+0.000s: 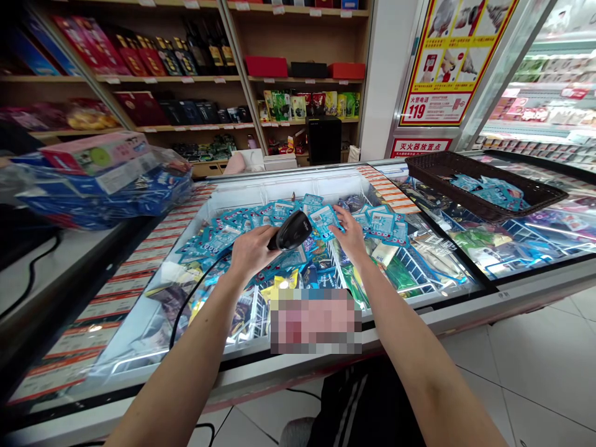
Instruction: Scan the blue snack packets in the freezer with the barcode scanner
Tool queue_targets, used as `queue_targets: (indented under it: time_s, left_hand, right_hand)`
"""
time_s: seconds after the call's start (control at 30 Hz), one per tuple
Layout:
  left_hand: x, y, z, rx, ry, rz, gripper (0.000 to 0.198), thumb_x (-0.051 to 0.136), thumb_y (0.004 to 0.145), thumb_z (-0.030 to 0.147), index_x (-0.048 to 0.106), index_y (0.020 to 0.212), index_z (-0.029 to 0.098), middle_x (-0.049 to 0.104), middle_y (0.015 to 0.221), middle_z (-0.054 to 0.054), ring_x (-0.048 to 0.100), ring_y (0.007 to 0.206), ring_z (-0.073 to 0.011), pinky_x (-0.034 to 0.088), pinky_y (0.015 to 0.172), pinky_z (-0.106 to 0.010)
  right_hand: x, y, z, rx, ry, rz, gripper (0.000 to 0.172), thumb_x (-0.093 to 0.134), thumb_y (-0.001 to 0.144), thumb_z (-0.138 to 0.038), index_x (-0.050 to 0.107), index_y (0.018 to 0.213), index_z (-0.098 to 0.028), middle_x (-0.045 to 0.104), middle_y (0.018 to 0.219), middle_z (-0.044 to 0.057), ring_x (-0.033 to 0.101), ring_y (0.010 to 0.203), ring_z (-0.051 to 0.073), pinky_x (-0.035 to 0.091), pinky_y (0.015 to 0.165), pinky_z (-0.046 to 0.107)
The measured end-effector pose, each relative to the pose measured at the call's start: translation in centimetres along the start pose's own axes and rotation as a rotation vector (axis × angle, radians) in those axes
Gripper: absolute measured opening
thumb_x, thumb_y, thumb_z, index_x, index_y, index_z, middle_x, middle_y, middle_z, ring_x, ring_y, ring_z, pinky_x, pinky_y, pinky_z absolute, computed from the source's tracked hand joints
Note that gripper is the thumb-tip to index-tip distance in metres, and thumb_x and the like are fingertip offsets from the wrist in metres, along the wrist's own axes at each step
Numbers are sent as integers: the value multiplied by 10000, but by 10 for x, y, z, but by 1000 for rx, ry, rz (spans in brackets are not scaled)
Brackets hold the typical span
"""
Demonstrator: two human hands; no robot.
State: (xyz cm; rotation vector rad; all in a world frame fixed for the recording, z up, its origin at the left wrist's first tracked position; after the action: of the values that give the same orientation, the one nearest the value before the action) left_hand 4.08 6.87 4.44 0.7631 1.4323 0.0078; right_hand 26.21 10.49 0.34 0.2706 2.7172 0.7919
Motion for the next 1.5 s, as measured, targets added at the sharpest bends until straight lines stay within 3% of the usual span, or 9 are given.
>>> queue_targets:
  time_s: [0.57, 1.0, 1.5]
  left_hand:
    - [0, 1, -1, -13, -5, -15, 306, 496, 792, 354, 559, 1070, 244, 645, 961, -49, 599, 878, -219, 393, 608, -284]
    - [0, 0, -1, -16, 15, -7, 308, 500, 785, 348, 568, 1067, 244, 647, 942, -50, 601, 859, -208, 379, 583, -274]
    - [-10, 0, 13, 74, -8, 39, 285, 522, 774, 322, 571, 1042, 238, 655, 919, -29, 607, 846, -190, 382, 573, -270]
  right_hand:
    - [0, -1, -2, -21, -57, -7, 537, 573, 784, -448, 466, 1261, -227, 595, 1121, 91, 547, 1076, 220, 466, 895, 386]
    - [-6, 1, 7, -29, -70, 47, 550, 517, 817, -454, 412, 1292, -199, 600, 1099, 96, 592, 1002, 210, 476, 897, 382]
    - [-14, 0, 8, -38, -87, 121, 502, 579, 786, -399, 476, 1245, -225, 600, 1071, 76, 577, 1011, 208, 470, 892, 374]
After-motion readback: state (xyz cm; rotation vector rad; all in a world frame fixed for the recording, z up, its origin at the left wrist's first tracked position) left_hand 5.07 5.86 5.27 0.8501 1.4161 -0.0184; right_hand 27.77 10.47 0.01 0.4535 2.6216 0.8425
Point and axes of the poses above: each hand's wrist, its own y-axis towards the middle knuckle, its own x-axis out of the palm, z = x × y, the point moved 10 cm from there along y, towards the middle knuckle
